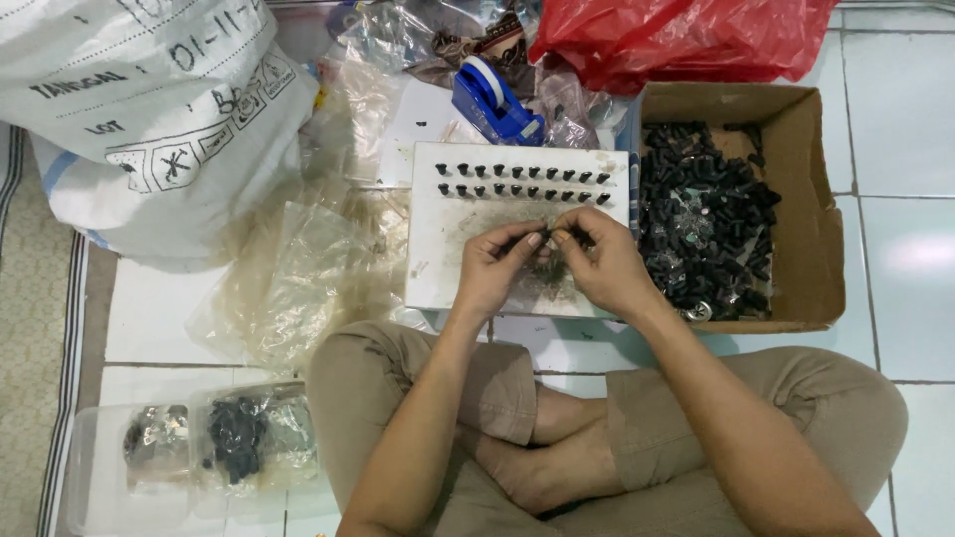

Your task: The person sits on the floor and repeatedly picks up small black plastic components from a cardboard box. They join two pieces together by hand and place the assembled unit into a white tray with multiple slots. The process is repeated continuously as the tray gradually fills.

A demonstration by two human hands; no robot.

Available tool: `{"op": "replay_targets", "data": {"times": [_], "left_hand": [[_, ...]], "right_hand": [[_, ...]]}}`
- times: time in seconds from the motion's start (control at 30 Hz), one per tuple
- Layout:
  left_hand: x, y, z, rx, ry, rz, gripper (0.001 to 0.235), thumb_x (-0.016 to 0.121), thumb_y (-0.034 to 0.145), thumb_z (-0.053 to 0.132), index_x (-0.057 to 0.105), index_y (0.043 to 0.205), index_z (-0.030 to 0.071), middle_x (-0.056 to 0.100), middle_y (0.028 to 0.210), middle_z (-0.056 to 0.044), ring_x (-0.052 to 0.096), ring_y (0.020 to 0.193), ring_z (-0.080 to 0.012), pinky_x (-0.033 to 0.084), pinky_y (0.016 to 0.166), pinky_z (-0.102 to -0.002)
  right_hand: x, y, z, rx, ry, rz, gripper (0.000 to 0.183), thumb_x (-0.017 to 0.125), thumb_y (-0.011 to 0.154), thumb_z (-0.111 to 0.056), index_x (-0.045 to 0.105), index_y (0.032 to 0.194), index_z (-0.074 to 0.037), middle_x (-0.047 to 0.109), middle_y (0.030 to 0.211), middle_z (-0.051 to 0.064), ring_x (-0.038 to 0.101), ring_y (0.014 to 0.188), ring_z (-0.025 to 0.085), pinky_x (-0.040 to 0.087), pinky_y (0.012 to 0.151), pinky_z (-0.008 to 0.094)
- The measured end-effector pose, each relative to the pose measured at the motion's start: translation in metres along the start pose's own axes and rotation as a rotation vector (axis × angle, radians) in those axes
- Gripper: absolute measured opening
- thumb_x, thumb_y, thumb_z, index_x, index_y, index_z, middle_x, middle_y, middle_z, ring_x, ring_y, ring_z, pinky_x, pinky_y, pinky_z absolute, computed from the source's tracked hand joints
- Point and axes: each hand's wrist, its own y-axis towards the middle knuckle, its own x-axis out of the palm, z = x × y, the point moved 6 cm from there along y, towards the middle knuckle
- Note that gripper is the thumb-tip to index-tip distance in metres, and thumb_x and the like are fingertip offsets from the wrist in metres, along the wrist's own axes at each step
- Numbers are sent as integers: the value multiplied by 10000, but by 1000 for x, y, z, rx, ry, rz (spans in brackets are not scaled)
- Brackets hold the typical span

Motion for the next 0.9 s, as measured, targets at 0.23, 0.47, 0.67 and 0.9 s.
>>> {"op": "replay_targets", "data": {"times": [0.23, 0.47, 0.67, 0.9], "left_hand": [[1, -3, 0, 18, 127, -44, 156, 757, 943, 64, 801, 1092, 72, 785, 1036, -160, 712, 1026, -196, 577, 900, -358], [8, -16, -1, 13, 111, -6, 164, 738, 944, 37, 799, 1094, 62, 790, 993, -156, 712, 967, -189, 570, 876, -357], [11, -25, -7, -17, 92, 3, 179, 747, 932, 43, 797, 1103, 51, 788, 976, -156, 684, 961, -166, 571, 865, -353], [21, -16, -4, -6, 124, 2, 281, 654, 985, 34, 714, 1258, 15, 770, 1054, -206, 720, 1009, -248, 580, 905, -410]], "right_hand": [[0, -5, 8, 38, -111, -71, 91, 643, 962, -6, 729, 985, 15, 675, 793, 176, 662, 700, 296, 540, 644, 387], [14, -23, 40, 232, 49, 64, 96, 646, 959, -50, 726, 974, 2, 649, 758, 114, 610, 681, 188, 509, 606, 317], [12, -37, 28, 349, 139, 119, 118, 675, 973, -95, 732, 1004, 3, 672, 770, 113, 608, 673, 162, 517, 599, 310], [-11, -17, 20, 139, -68, 96, 144, 722, 918, -40, 760, 1051, -2, 709, 877, 145, 687, 787, 229, 550, 679, 336]]}}
